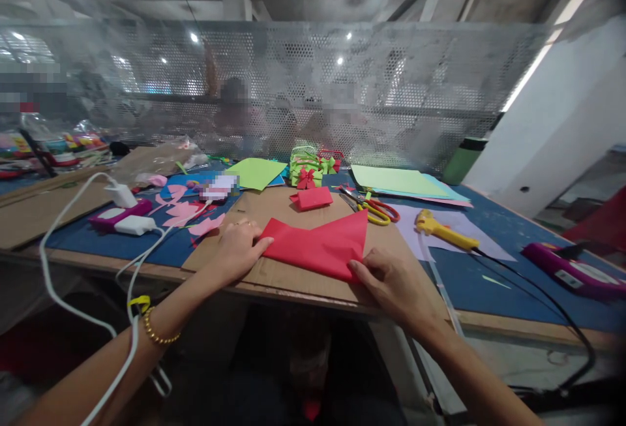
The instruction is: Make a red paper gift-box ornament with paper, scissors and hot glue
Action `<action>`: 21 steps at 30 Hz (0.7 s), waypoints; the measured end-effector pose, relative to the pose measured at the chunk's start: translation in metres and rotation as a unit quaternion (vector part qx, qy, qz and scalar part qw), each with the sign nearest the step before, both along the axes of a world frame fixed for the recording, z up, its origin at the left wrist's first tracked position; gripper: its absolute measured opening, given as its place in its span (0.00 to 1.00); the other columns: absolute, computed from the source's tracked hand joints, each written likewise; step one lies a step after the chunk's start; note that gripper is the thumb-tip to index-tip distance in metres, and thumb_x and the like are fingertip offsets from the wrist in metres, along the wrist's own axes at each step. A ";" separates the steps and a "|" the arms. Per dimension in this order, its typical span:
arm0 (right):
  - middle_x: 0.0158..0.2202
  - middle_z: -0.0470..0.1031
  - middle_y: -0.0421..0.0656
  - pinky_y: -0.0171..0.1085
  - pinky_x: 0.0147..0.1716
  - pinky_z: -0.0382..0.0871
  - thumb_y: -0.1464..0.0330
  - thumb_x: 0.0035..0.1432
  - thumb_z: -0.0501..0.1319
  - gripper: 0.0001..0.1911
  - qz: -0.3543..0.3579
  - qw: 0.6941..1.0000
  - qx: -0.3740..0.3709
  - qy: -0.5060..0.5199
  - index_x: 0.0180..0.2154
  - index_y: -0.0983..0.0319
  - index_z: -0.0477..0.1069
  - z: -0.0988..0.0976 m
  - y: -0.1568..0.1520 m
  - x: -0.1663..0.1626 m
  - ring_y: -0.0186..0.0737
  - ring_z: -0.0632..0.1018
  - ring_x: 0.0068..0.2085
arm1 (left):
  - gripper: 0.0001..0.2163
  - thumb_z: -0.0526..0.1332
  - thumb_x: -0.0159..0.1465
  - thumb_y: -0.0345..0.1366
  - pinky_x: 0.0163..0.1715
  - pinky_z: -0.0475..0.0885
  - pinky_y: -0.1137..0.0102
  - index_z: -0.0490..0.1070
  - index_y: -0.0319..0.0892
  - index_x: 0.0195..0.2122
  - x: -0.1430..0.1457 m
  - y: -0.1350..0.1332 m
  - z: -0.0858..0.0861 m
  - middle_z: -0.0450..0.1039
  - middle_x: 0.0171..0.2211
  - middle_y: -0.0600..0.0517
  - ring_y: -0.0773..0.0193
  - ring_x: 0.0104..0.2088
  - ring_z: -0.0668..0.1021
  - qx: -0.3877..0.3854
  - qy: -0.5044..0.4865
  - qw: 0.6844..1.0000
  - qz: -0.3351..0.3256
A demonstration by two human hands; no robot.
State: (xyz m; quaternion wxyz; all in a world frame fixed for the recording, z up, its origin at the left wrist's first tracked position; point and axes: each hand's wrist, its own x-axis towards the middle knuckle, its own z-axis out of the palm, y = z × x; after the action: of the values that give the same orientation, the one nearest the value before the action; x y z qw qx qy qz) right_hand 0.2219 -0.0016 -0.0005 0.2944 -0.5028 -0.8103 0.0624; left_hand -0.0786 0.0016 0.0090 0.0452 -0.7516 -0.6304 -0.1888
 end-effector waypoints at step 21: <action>0.26 0.69 0.39 0.37 0.30 0.56 0.64 0.61 0.58 0.15 0.007 1.000 0.019 0.012 0.23 0.59 0.62 -0.007 -0.003 0.000 0.38 0.67 0.29 | 0.16 0.52 0.70 0.40 0.41 0.66 0.60 0.75 0.39 0.32 0.007 0.008 0.001 0.78 0.35 0.41 0.48 0.43 0.75 -0.019 0.043 0.999 -0.003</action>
State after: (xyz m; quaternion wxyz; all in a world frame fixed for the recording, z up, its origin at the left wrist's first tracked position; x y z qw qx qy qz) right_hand 0.2216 -0.0045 -0.0070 0.3128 -0.4909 -0.8113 0.0552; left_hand -0.0721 0.0095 0.0096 0.0574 -0.7618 -0.6290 -0.1440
